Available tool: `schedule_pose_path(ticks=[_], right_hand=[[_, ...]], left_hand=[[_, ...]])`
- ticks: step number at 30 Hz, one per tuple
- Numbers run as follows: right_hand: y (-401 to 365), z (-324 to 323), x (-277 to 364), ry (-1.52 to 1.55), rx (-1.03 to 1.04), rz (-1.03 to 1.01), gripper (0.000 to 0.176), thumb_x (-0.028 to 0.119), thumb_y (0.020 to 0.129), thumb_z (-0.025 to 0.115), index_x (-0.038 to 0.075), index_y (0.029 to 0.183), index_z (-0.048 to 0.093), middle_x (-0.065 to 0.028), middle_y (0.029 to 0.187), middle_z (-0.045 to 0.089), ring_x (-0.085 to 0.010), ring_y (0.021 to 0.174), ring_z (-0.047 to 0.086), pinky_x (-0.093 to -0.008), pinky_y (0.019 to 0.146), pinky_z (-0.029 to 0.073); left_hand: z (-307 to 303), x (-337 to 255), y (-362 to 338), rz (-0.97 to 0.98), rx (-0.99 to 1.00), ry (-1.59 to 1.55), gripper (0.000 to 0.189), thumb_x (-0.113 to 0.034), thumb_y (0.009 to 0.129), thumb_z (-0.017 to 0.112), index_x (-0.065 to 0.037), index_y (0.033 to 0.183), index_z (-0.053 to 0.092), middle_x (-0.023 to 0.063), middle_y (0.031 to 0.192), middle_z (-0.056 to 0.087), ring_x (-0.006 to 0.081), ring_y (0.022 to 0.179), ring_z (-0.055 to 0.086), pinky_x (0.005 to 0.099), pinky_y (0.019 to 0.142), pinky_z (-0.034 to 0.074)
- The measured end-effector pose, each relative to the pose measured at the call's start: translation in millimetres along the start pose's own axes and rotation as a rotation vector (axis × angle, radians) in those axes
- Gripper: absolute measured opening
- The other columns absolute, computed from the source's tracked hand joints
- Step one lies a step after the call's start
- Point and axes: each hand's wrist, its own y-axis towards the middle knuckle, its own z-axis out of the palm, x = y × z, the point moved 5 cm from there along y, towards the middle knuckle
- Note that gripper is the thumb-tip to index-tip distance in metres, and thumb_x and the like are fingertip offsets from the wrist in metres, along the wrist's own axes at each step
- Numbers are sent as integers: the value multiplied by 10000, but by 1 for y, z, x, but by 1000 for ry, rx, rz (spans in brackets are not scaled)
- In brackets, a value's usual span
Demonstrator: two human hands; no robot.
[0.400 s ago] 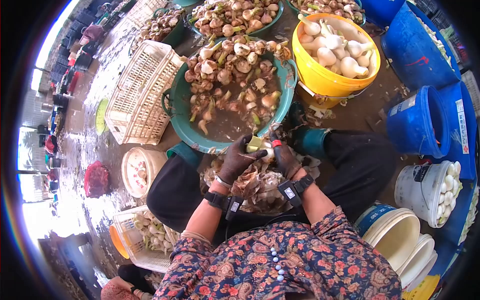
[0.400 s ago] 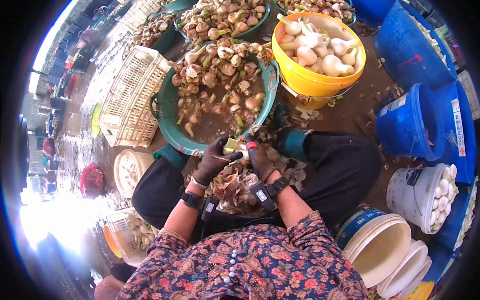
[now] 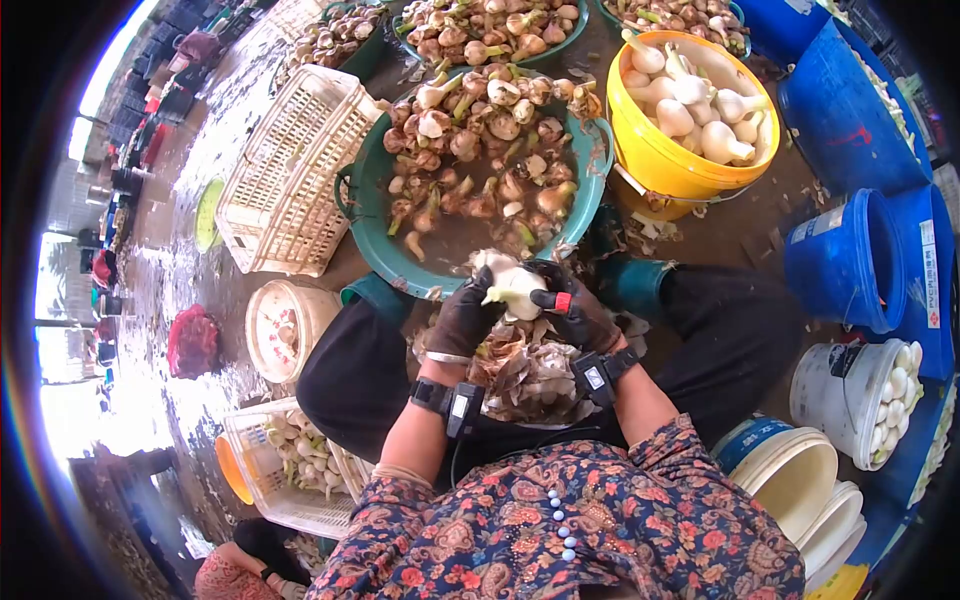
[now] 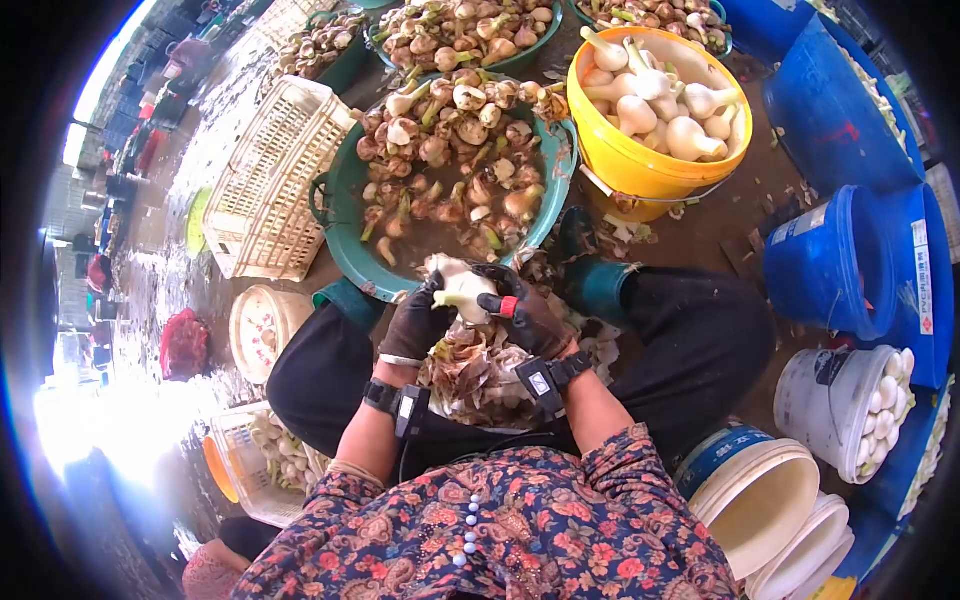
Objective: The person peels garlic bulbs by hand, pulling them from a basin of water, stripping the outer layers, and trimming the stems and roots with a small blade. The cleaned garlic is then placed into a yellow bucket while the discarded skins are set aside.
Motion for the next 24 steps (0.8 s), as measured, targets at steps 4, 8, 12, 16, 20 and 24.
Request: schedule_pose_path(ticks=[4, 8, 12, 16, 20, 24], right_hand=[[-3, 14, 22, -535, -33, -231, 459, 148, 791, 635, 21, 1217, 519, -120, 1123, 557, -242, 1066, 511, -332, 981, 359], [-5, 15, 0, -983, -200, -466, 376, 138, 737, 675, 39, 1094, 609, -151, 1029, 578, -288, 966, 548, -358, 890, 421], [4, -15, -21, -261, -386, -240, 237, 147, 802, 659, 70, 1025, 633, -69, 925, 631, -139, 830, 571, -277, 774, 447], [5, -57, -56, 151, -449, -37, 298, 304, 848, 618, 119, 1082, 618, -42, 983, 630, -135, 849, 590, -282, 743, 481], [6, -55, -57, 724, -483, 237, 375, 453, 874, 529, 152, 1084, 603, -18, 988, 632, -169, 850, 609, -324, 713, 510], [2, -69, -61, 754, -549, 255, 342, 436, 860, 557, 165, 1062, 607, 3, 947, 634, -148, 824, 600, -280, 656, 481]], left_hand=[[-13, -13, -6, 132, -44, 436, 514, -35, 755, 688, -13, 1232, 497, 132, 1057, 614, 171, 943, 603, 301, 785, 484], [-8, 4, -4, -144, 1, -201, 478, -20, 752, 658, -37, 1210, 522, 161, 912, 623, 283, 813, 610, 348, 684, 490], [-16, -22, -17, 23, 88, 239, 349, -54, 849, 574, 2, 1188, 513, 139, 959, 616, 220, 829, 610, 322, 682, 491], [-21, 25, -32, -259, 154, -1127, 345, -224, 973, 366, 13, 1208, 451, 150, 1198, 511, 268, 1064, 528, 368, 1005, 377], [-70, -7, -58, 0, 47, 46, 293, -208, 923, 458, -2, 1125, 507, 124, 1064, 586, 233, 909, 589, 346, 832, 475], [-79, -40, -54, -100, -68, -745, 250, -159, 882, 539, 11, 1066, 543, 93, 938, 640, 166, 855, 613, 281, 786, 495]])
